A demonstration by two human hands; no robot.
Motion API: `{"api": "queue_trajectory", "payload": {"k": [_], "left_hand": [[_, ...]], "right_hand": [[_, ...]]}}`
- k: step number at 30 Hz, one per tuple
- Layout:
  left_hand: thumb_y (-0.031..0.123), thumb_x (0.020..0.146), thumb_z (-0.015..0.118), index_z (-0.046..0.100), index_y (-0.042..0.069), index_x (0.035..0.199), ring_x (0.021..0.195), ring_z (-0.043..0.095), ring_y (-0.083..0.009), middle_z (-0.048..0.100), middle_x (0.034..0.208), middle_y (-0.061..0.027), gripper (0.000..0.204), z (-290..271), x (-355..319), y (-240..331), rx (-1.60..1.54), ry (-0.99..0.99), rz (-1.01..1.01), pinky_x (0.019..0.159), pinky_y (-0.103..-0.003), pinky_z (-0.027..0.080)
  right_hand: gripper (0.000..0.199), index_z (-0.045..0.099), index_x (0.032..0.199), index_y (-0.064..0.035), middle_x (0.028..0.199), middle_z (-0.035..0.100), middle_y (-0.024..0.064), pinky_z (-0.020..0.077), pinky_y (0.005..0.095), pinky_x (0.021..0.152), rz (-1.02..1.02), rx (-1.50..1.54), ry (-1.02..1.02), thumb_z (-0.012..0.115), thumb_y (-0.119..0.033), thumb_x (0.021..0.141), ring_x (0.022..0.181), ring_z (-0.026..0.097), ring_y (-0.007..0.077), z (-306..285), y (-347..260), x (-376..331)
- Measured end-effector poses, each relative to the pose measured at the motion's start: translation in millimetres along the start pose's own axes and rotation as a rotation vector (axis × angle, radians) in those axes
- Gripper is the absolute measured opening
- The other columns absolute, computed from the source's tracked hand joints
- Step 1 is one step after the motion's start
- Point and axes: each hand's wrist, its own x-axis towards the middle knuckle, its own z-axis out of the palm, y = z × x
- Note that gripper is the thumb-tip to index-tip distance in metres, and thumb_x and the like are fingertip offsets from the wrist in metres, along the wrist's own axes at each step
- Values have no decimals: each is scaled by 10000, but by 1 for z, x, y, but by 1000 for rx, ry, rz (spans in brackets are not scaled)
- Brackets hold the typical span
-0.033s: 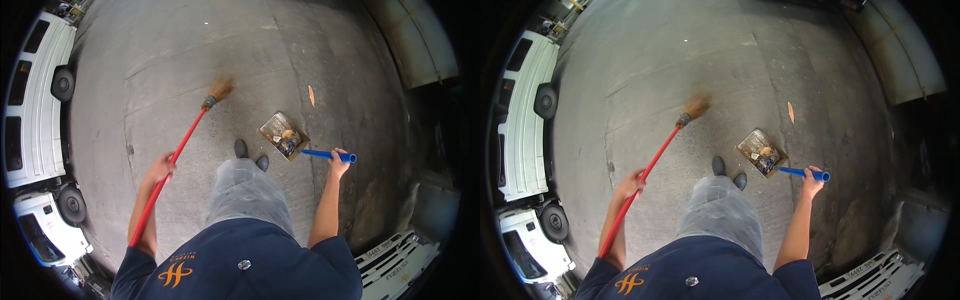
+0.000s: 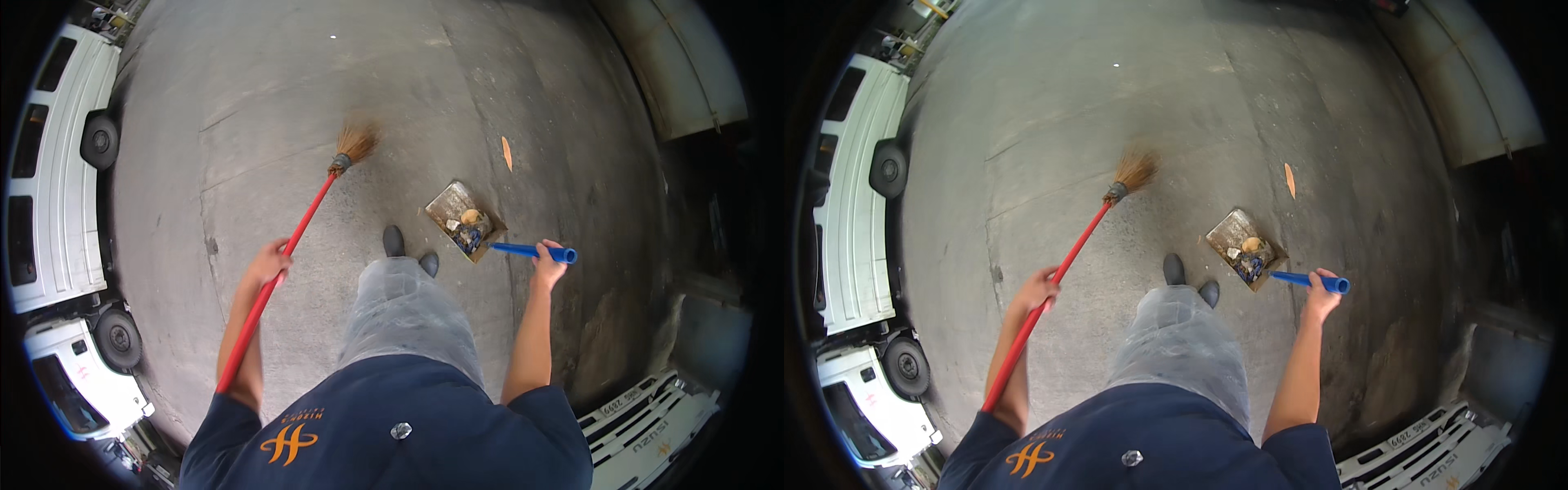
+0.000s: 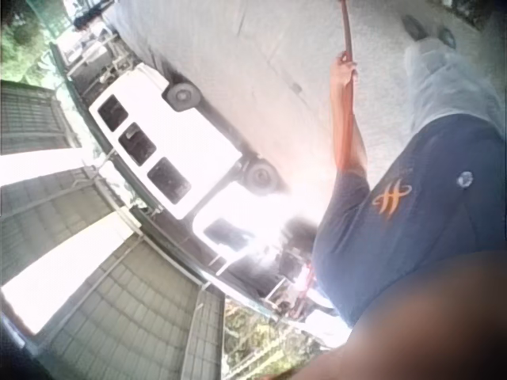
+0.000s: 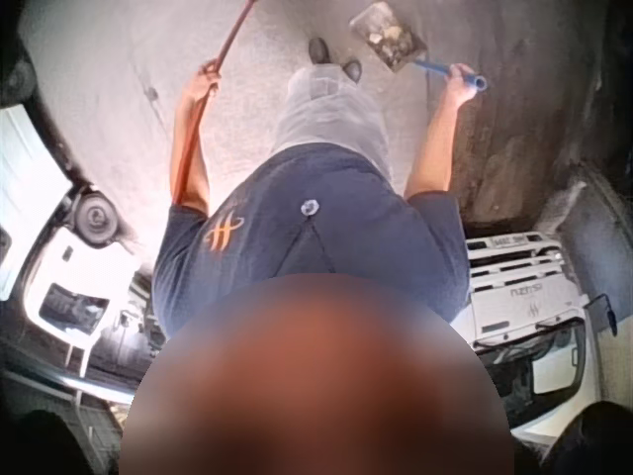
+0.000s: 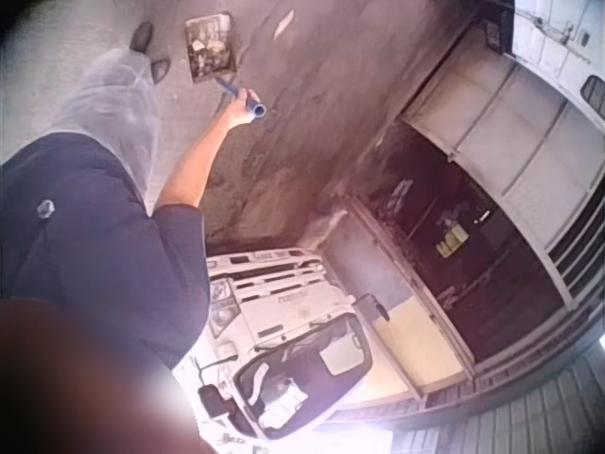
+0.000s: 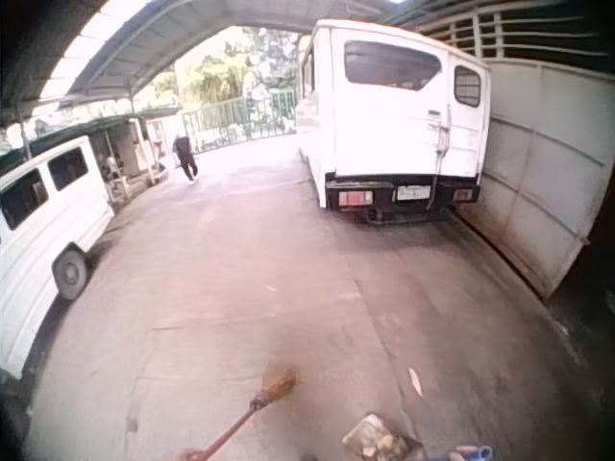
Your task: The person sweeps debris on a concrete floor using a red-handled broom and a blue-handled dustpan. They gather scattered trash and sweep it into the dustpan, then move toward a wire mesh bin and continue sweeping nearby areas.
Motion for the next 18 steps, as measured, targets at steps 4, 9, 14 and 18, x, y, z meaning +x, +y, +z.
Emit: {"api": "queue_trajectory", "payload": {"k": [4,9,14,18], "left_hand": [[-31,800,600,430,-52,1451,442,538,-163,583,650,-74,673,42,70,-12,144,-197,-97,402,-342,427],[6,842,663,431,-39,1457,479,572,-162,623,690,-105,659,45,-13,0,307,-393,-48,482,-333,472],[6,854,665,426,-12,1467,479,586,-171,646,724,-120,658,-16,-29,67,421,-245,-2,489,-352,477],[-2,834,668,465,-26,1387,483,603,-190,664,795,-151,589,-11,52,72,430,-159,15,492,-350,486]], "right_hand": [[146,718,872,-52,849,699,33,539,323,724,-160,-69,59,782,-13,746,778,642,136,53,14,1],[151,716,854,-39,810,701,26,535,315,743,-162,-130,13,798,-36,727,758,646,127,82,10,11],[144,695,847,-33,824,719,51,542,323,748,-159,-121,78,793,-27,742,761,665,143,89,3,23],[156,688,871,-51,819,688,18,528,331,757,-126,-97,96,795,-40,759,777,644,138,90,5,23]]}}
